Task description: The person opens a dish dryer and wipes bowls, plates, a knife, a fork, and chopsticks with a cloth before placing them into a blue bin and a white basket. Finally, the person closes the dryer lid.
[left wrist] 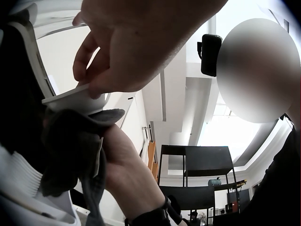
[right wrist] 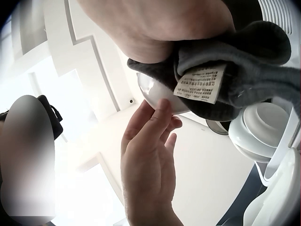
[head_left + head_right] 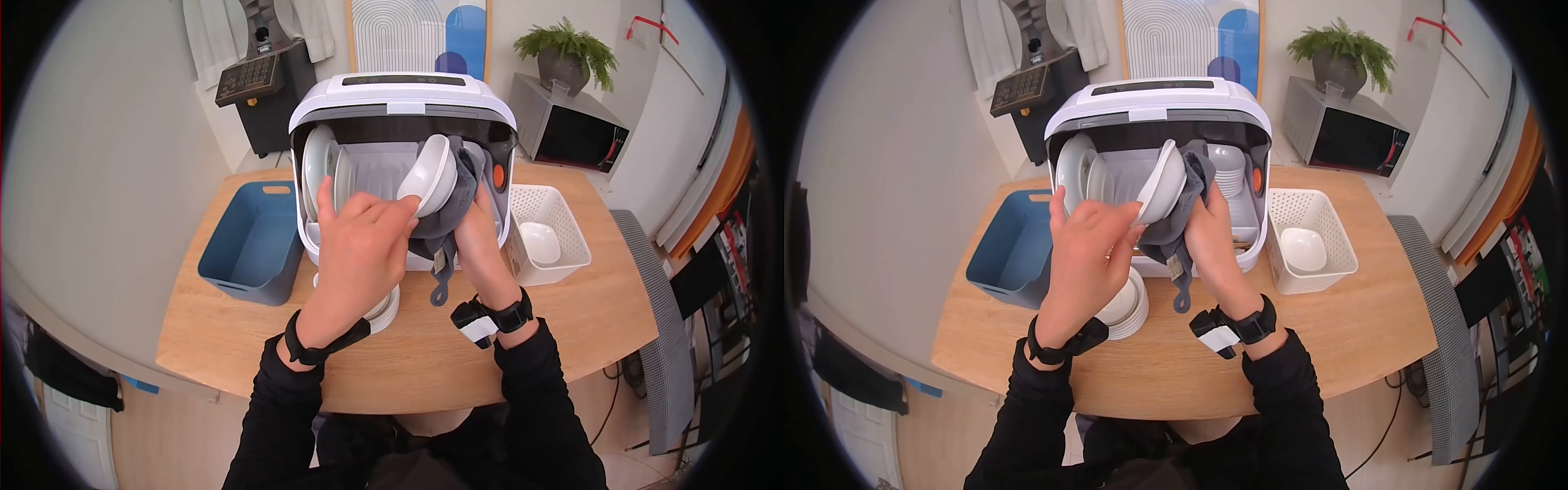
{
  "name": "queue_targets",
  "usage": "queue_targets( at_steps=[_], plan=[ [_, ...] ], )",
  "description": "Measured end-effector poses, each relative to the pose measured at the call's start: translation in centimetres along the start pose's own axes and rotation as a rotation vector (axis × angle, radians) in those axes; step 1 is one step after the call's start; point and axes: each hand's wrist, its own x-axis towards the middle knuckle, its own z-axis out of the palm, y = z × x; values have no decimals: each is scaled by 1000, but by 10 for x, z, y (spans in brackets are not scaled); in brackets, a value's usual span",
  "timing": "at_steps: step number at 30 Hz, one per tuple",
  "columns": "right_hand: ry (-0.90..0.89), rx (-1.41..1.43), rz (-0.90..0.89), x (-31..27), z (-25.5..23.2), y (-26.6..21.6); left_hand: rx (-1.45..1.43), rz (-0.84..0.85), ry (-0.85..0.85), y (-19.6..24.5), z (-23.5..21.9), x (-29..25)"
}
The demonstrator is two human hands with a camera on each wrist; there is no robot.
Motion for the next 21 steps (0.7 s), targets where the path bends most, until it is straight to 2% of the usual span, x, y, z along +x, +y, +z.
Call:
queue_targets(
  at_steps=[3,6,9,10,12,15,21],
  plan=[
    [-9,18,-51,4,-3,6,-13,37,1,-3,-1,1],
    [-41,192,191,-1,-3,4,24,61,47,-4,1,3],
    [-148,177,415,-6,-2,-8,122,78,91,-5,5,5],
    [-167,192,424,-6,-3,-6,162,84,103,-6,7,4],
    [-205,222,440,-6,-4,-4,216,66,96,-7,9,3],
    [-168,239,392,-7,0,-10,260,33,80,-5,11,0],
    [-14,285,186,-7,4,-13,248,28,52,0,13,-2]
  ],
)
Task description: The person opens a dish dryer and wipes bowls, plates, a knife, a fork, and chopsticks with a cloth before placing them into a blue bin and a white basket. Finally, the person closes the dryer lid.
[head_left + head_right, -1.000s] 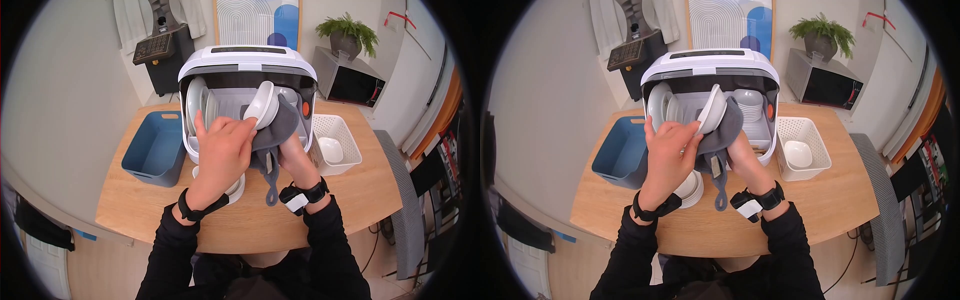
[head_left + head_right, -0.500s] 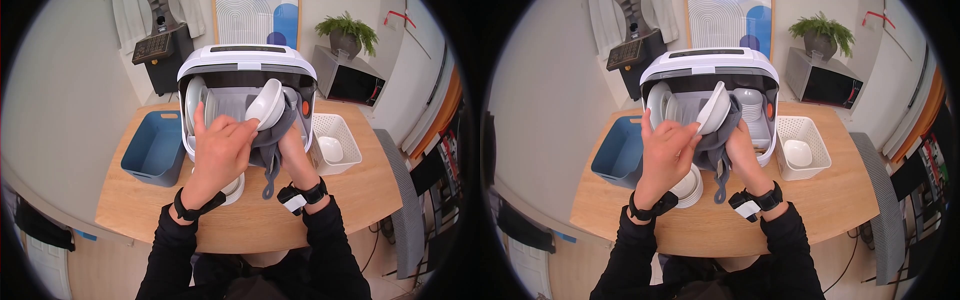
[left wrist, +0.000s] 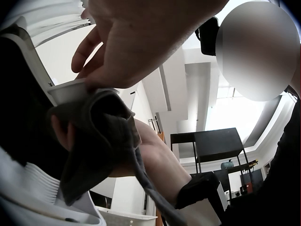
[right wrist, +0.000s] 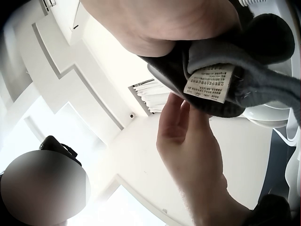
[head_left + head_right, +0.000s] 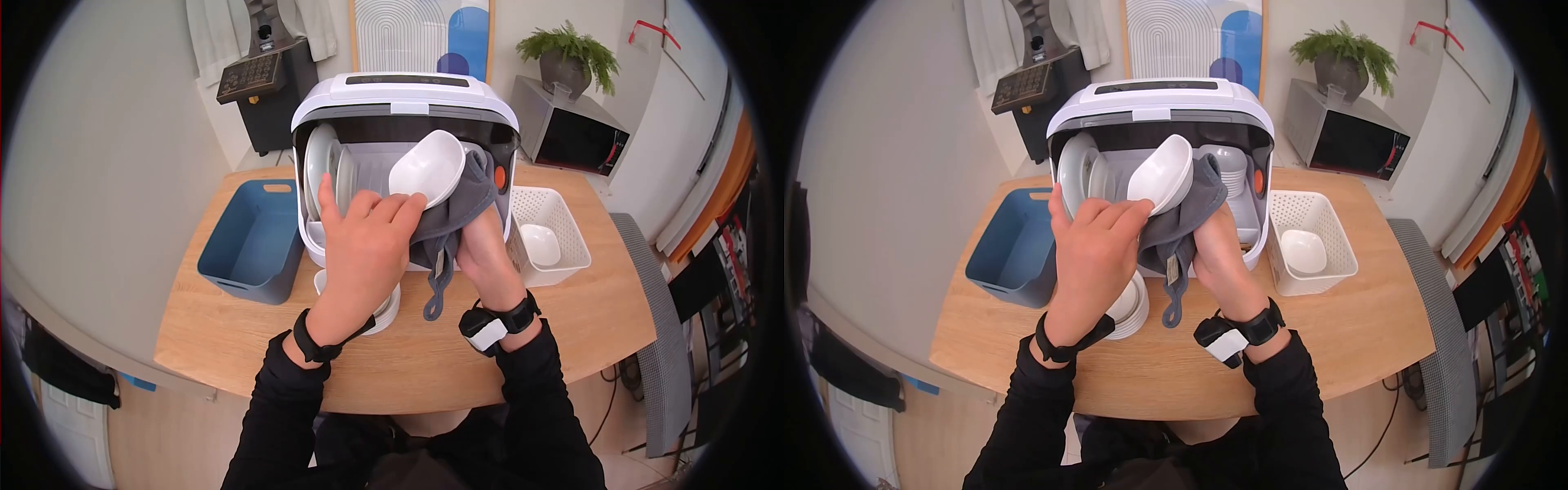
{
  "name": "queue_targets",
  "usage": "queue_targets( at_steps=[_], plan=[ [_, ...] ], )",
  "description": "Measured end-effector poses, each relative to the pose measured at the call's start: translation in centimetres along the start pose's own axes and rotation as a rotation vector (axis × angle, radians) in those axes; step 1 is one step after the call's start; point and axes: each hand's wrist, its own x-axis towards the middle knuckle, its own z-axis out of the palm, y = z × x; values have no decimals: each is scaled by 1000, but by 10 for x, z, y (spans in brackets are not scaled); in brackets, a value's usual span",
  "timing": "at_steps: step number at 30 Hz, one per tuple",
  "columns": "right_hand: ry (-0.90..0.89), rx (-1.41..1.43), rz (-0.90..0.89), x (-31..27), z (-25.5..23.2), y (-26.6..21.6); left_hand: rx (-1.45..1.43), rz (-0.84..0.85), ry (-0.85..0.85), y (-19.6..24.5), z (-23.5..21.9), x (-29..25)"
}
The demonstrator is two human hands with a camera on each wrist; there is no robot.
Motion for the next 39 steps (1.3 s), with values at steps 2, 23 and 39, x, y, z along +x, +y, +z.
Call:
queue_targets(
  at_steps=[2,23,39],
  plan=[
    [-22,-22,-40,4,-8,3,19,18,-12,0,-5,1],
    [4,-495,-186,22,-32,-24,-258,-216,-115,-10,-22,11],
    [-104,-1102,-638,6,-15,-20,-38,-136,-180,-10,-23,6]
  ],
)
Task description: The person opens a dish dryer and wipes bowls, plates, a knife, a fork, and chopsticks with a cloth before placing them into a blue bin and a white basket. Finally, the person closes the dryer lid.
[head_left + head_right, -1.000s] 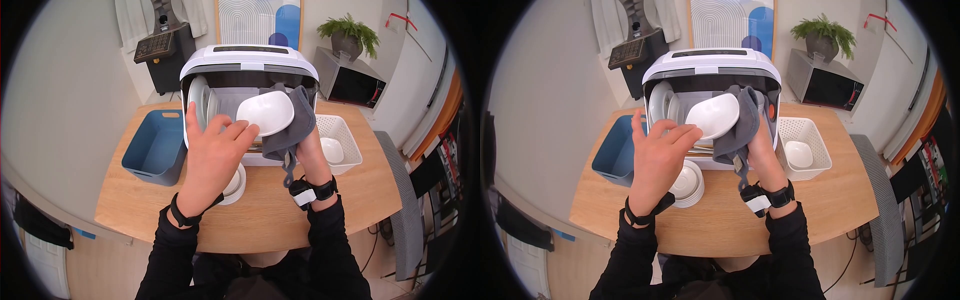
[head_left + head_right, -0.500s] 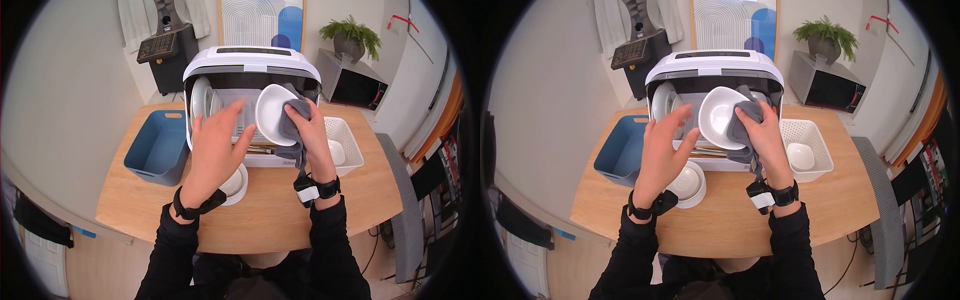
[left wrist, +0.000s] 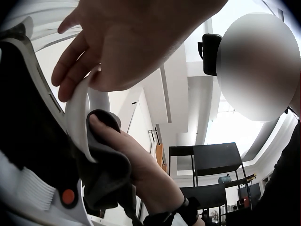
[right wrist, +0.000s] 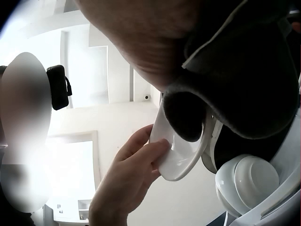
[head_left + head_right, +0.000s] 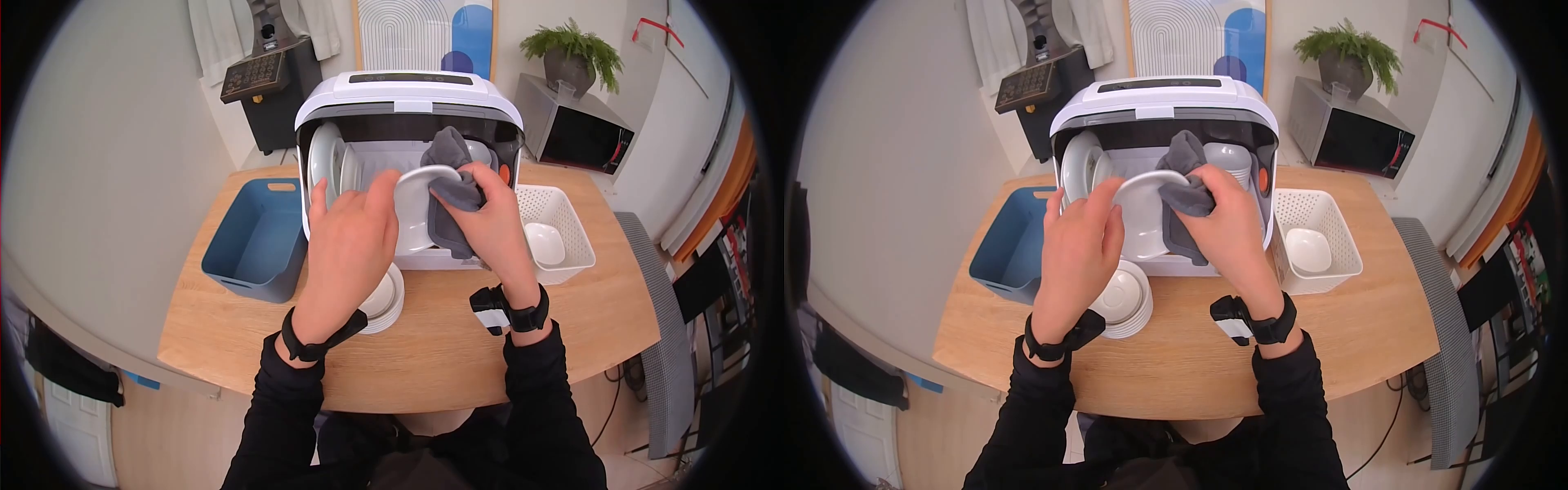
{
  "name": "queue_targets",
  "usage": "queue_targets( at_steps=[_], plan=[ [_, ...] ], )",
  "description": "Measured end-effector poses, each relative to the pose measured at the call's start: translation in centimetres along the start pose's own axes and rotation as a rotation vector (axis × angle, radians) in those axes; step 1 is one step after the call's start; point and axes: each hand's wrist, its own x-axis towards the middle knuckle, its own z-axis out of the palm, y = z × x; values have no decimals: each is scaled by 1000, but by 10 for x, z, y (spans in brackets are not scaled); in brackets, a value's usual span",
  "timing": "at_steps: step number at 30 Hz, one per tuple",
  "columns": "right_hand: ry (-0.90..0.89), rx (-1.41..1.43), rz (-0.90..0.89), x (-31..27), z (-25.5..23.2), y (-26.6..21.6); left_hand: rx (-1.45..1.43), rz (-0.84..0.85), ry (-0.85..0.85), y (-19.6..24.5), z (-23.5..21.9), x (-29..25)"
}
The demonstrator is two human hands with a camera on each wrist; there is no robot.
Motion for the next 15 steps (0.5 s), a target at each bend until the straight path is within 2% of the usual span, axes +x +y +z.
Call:
queue_targets(
  at_steps=[2,5,7,10,12,15],
  plan=[
    [-27,-128,-166,-4,0,-5,86,75,-66,-1,-2,-2],
    [-140,-267,-217,-9,3,-10,205,158,-91,-2,1,-8],
    [-123,-202,-179,-8,2,-10,220,148,-79,-1,0,-4],
    [34,-37,-96,-4,4,-4,-21,25,133,0,5,4],
    [164,75,17,-3,8,-2,-184,-75,122,5,7,2],
    [174,242,165,-2,7,-6,-326,-168,108,6,17,-1]
  ],
)
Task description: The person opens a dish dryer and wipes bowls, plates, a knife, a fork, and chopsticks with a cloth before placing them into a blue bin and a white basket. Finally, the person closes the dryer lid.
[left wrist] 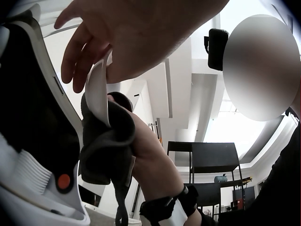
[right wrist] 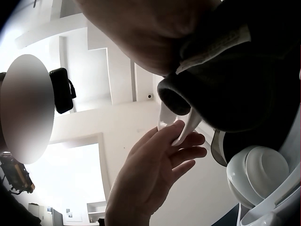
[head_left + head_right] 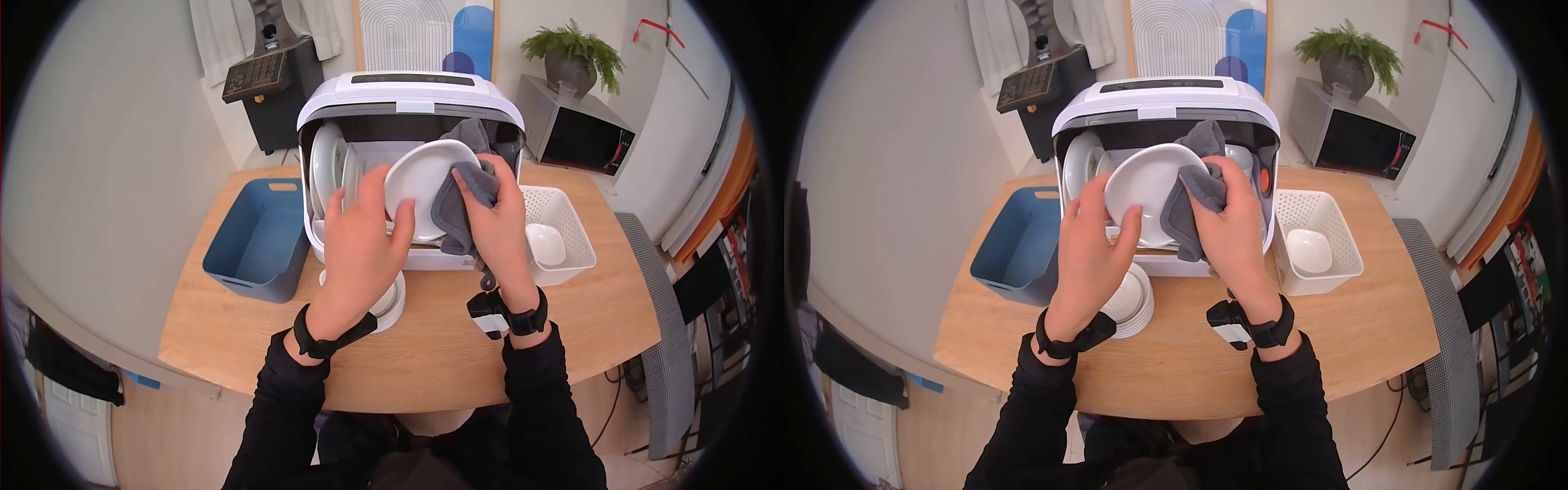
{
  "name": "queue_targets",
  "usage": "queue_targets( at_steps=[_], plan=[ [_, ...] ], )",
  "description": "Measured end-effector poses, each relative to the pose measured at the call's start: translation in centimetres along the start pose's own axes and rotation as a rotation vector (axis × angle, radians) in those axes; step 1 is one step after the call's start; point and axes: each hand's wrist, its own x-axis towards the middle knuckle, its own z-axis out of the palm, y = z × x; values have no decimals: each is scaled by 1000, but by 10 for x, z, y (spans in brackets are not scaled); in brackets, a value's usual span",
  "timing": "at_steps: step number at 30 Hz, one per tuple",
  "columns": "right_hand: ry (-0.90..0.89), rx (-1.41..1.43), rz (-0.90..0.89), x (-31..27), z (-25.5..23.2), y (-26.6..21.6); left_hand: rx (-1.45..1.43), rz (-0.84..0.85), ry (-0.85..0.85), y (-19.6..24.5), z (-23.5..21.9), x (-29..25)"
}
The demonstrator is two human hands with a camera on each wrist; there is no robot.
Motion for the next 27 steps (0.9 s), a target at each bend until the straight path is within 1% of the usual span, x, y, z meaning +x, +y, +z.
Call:
queue_targets(
  at_steps=[3,4,6,7,10,13,16,17,19,20,22,23,26,27],
  plan=[
    [-48,-64,-86,1,0,5,42,-6,-106,-5,-4,2],
    [-96,-143,-151,1,-2,5,80,4,-157,-7,-8,4],
    [-194,-298,-283,0,-6,3,216,150,-204,-14,-9,0],
    [-228,-385,-303,-3,-6,-2,286,222,-226,-16,-10,-1],
    [-268,-506,-331,-5,-2,3,441,269,-249,-16,-7,-2],
    [-87,-353,-304,0,0,12,167,148,-35,-17,1,6],
    [27,-146,-100,3,0,12,89,-22,-129,-7,-3,2],
    [5,-145,-50,4,-2,10,51,-41,-117,-7,1,1],
    [-17,-164,-81,3,-2,12,-27,-79,-96,-10,9,-2],
    [-26,-175,-96,3,-2,12,18,-63,-128,-11,8,-2],
    [-76,-335,-248,3,-6,8,110,-29,-190,-12,2,-2],
    [-101,-415,-325,3,-7,5,103,-13,-196,-12,2,-2],
    [-140,-503,-295,1,-9,-1,102,32,-213,-13,2,-4],
    [-145,-507,-309,2,-9,0,113,47,-221,-11,1,-4]
  ],
)
